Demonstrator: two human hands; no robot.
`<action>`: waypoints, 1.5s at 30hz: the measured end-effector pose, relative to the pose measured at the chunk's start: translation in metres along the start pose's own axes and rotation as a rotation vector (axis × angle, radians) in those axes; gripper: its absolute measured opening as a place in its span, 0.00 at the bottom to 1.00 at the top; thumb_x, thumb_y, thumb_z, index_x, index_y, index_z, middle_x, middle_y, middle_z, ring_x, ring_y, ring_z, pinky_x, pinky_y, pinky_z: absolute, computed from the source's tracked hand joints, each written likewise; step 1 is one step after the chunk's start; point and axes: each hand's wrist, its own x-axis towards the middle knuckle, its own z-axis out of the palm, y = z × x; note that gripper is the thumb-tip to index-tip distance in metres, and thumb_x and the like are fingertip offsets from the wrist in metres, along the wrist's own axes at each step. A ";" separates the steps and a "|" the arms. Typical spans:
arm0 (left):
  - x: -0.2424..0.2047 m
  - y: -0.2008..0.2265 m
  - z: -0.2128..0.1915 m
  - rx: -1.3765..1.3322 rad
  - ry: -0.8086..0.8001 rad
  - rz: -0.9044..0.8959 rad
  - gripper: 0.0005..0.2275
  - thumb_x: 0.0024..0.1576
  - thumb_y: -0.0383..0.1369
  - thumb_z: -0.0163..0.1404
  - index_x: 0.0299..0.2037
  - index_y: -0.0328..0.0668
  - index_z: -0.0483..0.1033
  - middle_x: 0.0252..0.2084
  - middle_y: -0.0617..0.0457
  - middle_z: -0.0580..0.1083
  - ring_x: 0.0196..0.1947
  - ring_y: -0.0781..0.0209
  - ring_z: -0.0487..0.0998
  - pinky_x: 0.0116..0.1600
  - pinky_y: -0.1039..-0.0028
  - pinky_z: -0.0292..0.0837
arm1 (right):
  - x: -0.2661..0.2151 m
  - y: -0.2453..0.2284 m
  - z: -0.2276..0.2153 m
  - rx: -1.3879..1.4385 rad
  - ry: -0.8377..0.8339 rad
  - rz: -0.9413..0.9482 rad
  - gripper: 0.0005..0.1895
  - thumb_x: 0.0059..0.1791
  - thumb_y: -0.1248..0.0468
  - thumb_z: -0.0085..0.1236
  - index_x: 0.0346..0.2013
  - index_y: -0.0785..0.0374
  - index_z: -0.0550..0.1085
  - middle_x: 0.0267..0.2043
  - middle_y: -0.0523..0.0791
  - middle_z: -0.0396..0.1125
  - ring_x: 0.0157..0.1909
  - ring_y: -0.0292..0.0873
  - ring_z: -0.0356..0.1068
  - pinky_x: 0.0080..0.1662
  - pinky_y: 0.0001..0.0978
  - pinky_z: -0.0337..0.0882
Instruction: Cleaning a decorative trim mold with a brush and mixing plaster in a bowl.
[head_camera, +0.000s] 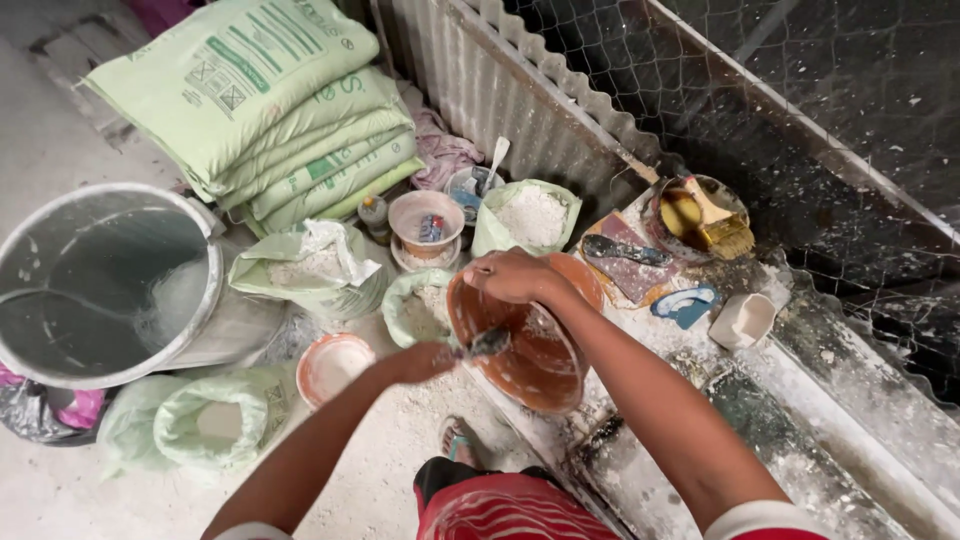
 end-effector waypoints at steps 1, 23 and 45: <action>0.000 0.001 -0.006 0.166 -0.060 0.003 0.18 0.64 0.48 0.46 0.54 0.44 0.73 0.47 0.38 0.77 0.48 0.42 0.78 0.52 0.55 0.74 | -0.003 -0.001 0.005 0.013 -0.053 -0.011 0.25 0.54 0.40 0.41 0.60 0.41 0.74 0.64 0.45 0.68 0.66 0.55 0.64 0.66 0.48 0.61; 0.060 0.261 -0.048 -0.181 -0.018 -0.201 0.23 0.61 0.36 0.46 0.63 0.29 0.58 0.50 0.32 0.75 0.51 0.37 0.79 0.55 0.51 0.73 | -0.065 0.060 -0.056 0.425 0.007 0.173 0.32 0.51 0.38 0.46 0.66 0.46 0.69 0.65 0.44 0.67 0.66 0.44 0.63 0.63 0.45 0.60; 0.136 0.294 0.008 0.579 0.004 -0.213 0.09 0.60 0.28 0.50 0.42 0.46 0.85 0.44 0.49 0.82 0.45 0.54 0.85 0.43 0.65 0.80 | -0.071 0.073 -0.053 0.576 -0.028 -0.081 0.31 0.52 0.40 0.48 0.62 0.55 0.73 0.58 0.47 0.72 0.61 0.43 0.68 0.61 0.38 0.66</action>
